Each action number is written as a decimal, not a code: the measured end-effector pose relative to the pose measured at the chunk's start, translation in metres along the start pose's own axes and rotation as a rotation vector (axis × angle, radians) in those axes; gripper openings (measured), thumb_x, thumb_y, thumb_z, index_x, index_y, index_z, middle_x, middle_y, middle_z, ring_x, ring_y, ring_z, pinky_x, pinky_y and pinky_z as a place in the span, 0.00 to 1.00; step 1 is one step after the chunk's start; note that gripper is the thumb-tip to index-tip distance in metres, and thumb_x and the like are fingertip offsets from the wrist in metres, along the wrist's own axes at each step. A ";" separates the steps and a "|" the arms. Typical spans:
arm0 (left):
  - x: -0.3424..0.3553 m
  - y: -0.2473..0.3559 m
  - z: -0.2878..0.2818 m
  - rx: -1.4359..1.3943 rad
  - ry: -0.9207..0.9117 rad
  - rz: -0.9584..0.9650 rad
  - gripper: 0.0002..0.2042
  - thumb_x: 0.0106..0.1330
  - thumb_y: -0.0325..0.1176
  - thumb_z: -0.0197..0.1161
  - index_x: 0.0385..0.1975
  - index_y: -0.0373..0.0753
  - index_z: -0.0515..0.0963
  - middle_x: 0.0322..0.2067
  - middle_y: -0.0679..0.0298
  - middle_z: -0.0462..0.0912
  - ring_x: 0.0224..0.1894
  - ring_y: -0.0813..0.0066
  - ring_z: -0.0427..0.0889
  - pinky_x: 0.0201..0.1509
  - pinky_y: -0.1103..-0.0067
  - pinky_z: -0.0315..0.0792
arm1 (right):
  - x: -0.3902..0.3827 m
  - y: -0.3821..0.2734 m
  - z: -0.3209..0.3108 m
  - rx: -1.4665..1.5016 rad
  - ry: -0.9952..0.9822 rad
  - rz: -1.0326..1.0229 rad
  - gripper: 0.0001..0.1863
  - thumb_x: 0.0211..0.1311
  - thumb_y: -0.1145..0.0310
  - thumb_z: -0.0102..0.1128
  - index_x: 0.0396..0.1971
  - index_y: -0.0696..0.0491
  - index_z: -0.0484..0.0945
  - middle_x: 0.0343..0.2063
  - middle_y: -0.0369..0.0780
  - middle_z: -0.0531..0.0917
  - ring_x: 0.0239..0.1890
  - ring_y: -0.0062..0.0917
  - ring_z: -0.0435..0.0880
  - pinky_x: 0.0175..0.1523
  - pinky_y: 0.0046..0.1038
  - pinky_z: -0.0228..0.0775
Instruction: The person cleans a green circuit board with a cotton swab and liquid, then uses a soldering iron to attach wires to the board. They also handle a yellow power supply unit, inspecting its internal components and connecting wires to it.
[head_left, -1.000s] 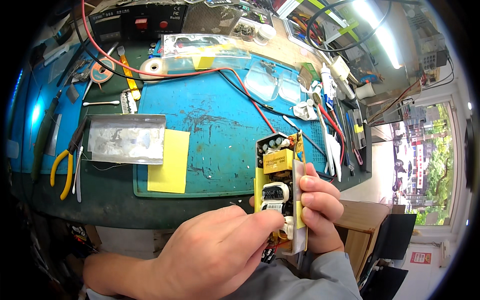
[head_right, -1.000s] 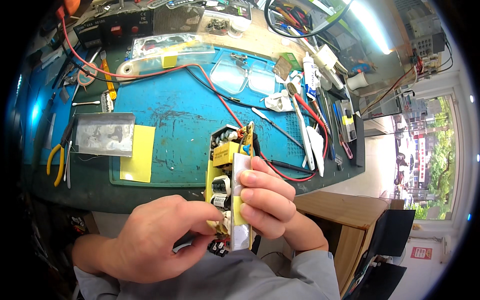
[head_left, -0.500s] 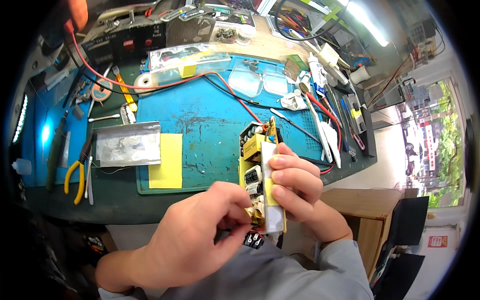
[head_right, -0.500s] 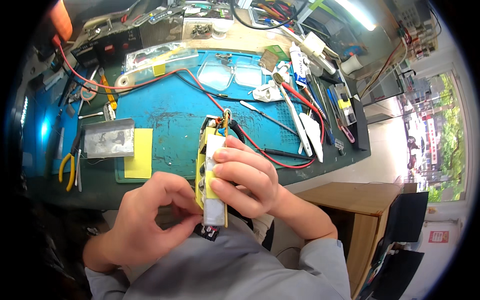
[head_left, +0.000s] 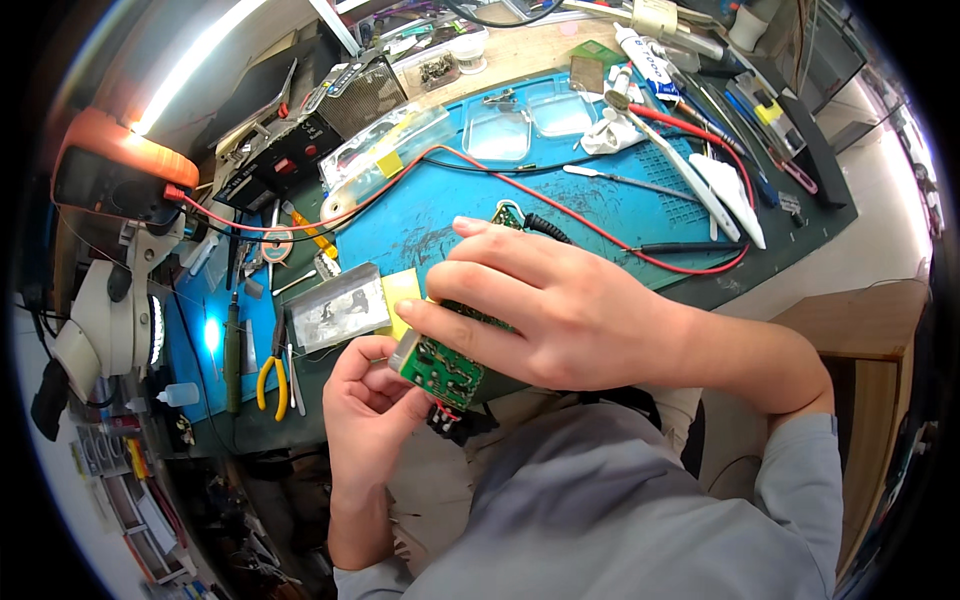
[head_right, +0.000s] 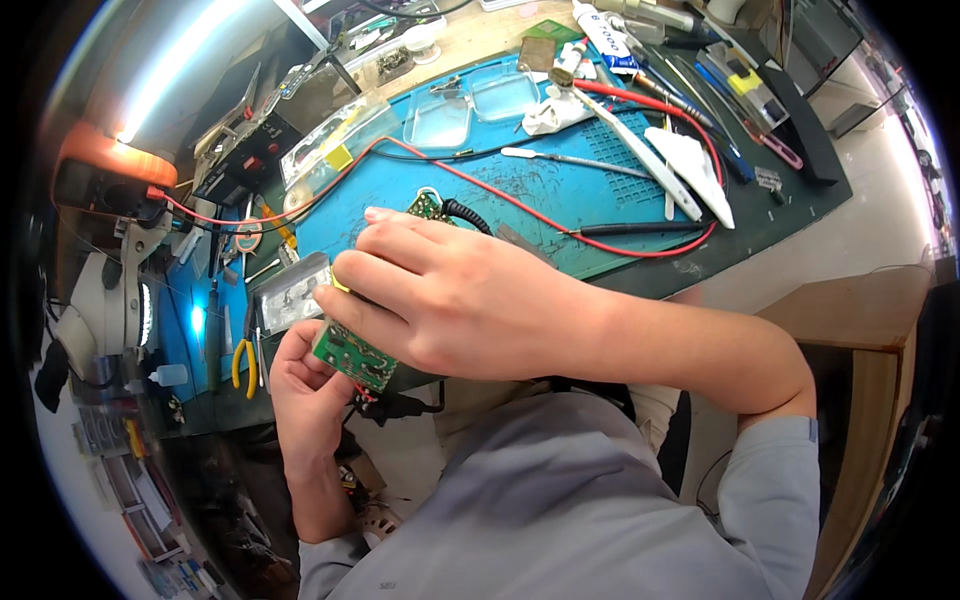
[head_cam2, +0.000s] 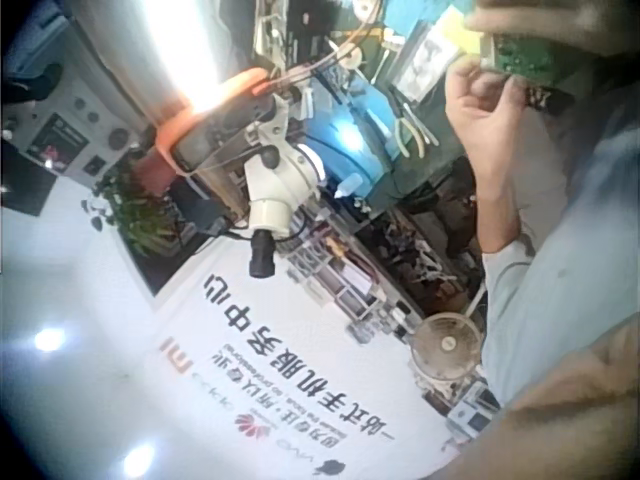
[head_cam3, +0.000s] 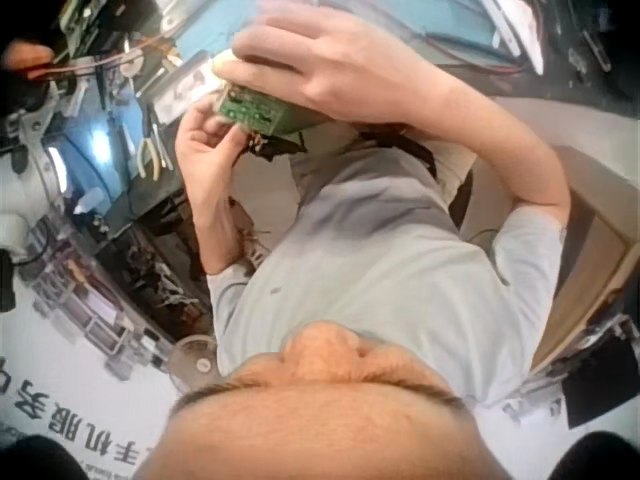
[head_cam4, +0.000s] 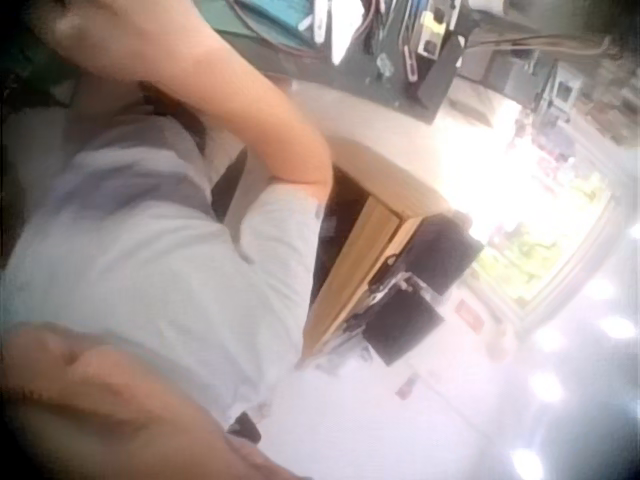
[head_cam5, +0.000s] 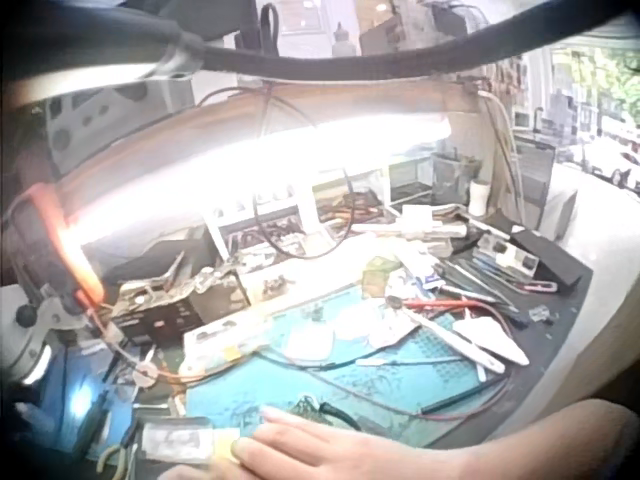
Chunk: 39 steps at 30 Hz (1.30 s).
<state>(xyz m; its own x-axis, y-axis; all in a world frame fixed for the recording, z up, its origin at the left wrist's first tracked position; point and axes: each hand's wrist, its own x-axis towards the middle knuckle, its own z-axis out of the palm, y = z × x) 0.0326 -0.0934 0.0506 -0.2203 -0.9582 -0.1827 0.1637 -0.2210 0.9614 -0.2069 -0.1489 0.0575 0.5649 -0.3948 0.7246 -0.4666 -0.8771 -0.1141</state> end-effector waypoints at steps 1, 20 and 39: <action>-0.001 0.002 0.002 0.023 0.032 0.015 0.18 0.64 0.18 0.68 0.51 0.33 0.71 0.41 0.59 0.88 0.42 0.78 0.87 0.46 0.84 0.79 | 0.002 0.000 0.001 -0.013 -0.005 -0.003 0.19 0.54 0.70 0.62 0.46 0.60 0.81 0.40 0.40 0.77 0.47 0.30 0.81 0.61 0.36 0.77; -0.002 0.002 0.004 0.067 0.104 -0.080 0.21 0.67 0.21 0.66 0.59 0.26 0.71 0.47 0.53 0.86 0.47 0.72 0.86 0.52 0.78 0.80 | 0.006 0.004 0.000 -0.064 -0.276 0.032 0.19 0.55 0.68 0.60 0.47 0.59 0.80 0.40 0.38 0.77 0.47 0.29 0.78 0.52 0.30 0.73; 0.003 0.002 -0.006 0.122 0.054 -0.252 0.20 0.69 0.25 0.66 0.59 0.29 0.75 0.46 0.60 0.87 0.44 0.79 0.85 0.45 0.82 0.78 | 0.009 0.009 -0.001 0.057 -0.315 0.042 0.20 0.54 0.69 0.61 0.48 0.60 0.78 0.38 0.38 0.77 0.45 0.29 0.78 0.50 0.29 0.73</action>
<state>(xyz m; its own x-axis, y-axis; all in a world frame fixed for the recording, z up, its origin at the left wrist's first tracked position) 0.0379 -0.0975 0.0511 -0.1869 -0.8847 -0.4271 -0.0074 -0.4335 0.9011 -0.2064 -0.1601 0.0638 0.7328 -0.4885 0.4737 -0.4604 -0.8686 -0.1835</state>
